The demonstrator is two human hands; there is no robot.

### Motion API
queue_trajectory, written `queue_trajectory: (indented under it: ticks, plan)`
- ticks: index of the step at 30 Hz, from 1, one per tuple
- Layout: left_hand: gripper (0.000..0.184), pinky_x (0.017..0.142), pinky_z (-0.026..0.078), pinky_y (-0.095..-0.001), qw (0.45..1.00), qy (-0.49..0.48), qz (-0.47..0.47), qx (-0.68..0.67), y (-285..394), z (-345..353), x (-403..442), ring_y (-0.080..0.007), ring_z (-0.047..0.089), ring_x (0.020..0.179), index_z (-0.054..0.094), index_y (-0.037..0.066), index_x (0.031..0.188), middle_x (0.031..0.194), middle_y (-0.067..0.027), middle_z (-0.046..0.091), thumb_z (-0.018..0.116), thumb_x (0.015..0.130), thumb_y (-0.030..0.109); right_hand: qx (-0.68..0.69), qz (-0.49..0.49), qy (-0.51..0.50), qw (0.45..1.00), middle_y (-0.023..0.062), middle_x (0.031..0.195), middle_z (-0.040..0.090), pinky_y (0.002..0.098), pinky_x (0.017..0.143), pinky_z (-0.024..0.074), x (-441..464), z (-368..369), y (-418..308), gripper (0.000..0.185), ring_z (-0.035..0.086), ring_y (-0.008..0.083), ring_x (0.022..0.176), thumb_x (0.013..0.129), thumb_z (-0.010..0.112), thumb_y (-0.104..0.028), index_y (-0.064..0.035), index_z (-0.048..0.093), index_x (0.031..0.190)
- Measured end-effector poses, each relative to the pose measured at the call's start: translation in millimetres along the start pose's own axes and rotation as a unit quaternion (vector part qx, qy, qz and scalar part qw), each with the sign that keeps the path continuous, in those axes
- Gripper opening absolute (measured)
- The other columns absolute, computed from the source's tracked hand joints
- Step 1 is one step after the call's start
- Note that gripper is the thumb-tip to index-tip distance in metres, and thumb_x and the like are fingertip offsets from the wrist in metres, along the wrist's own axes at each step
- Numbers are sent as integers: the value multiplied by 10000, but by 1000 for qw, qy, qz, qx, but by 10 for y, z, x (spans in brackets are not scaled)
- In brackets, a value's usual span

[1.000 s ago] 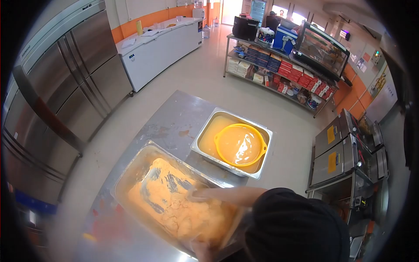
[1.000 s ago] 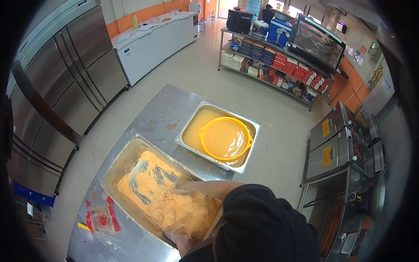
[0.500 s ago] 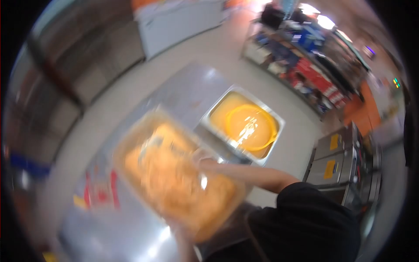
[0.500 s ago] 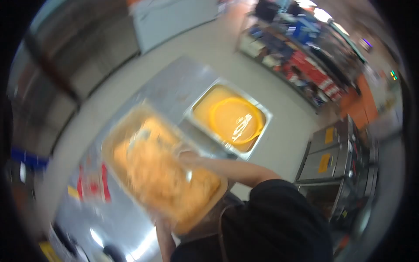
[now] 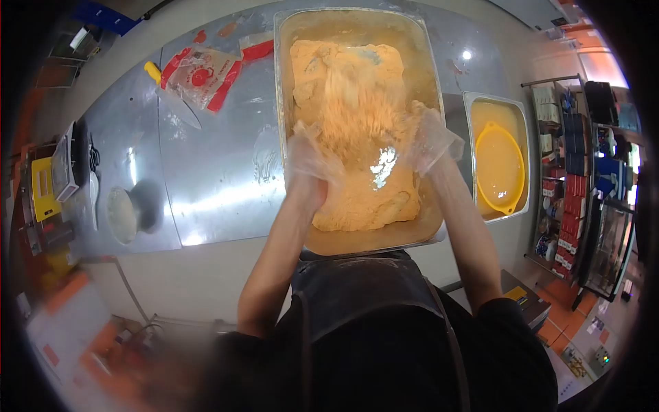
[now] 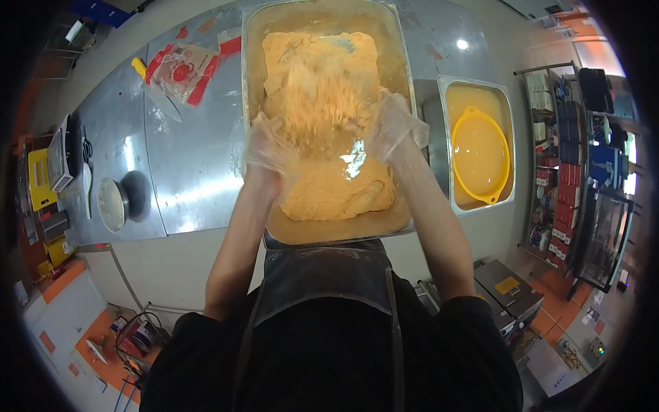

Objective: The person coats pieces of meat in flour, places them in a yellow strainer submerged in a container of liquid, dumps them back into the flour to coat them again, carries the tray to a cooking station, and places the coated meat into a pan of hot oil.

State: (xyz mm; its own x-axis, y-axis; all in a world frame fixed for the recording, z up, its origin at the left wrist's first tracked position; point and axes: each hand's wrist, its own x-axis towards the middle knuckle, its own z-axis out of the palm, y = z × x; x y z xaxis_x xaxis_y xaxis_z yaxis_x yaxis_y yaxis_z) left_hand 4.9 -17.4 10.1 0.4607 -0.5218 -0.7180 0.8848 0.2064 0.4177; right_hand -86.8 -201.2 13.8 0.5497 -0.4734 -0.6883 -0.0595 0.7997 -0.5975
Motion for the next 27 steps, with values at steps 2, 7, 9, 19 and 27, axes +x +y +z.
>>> queue_trajectory:
  ticks: [2,7,9,19,27]
  plan:
    - [549,1024,386,-385,983,50,81,154,-445,-489,315,-254,477,1203,383,67,1386,1296,-87,497,370,1003,459,87,27,-8,996,198,1270,540,428,1034,434,-46,-257,-12,398,536,340,1173,996,334,-265,-34,506,1270]
    - [477,884,509,-445,989,111,-100,-8,-953,-414,163,-266,563,1108,431,58,1327,1263,-114,535,380,1007,408,-221,75,42,972,180,1276,529,402,1012,427,-23,-612,1006,381,539,297,1138,976,350,-240,-33,514,1249]
    - [462,829,526,-485,988,102,-107,-46,-985,-256,424,-293,557,1086,448,45,1284,1229,-121,525,406,997,404,-373,-45,-63,925,158,1264,537,394,996,432,385,-795,1413,375,549,278,1112,970,352,-237,-38,518,1241]
    - [465,918,456,-403,916,145,108,357,-294,3,319,-297,541,1095,517,47,1212,1270,-179,499,359,998,428,4,29,-111,993,52,1237,572,327,928,447,258,165,-54,339,577,204,1038,951,386,-235,-96,525,1228]
    - [286,801,533,-502,933,200,-229,192,-1141,-357,-114,-371,629,954,558,4,1120,1151,-214,577,481,938,211,-357,142,16,923,105,981,619,363,687,505,209,-1470,1429,229,604,218,846,926,449,-237,-85,583,1033]
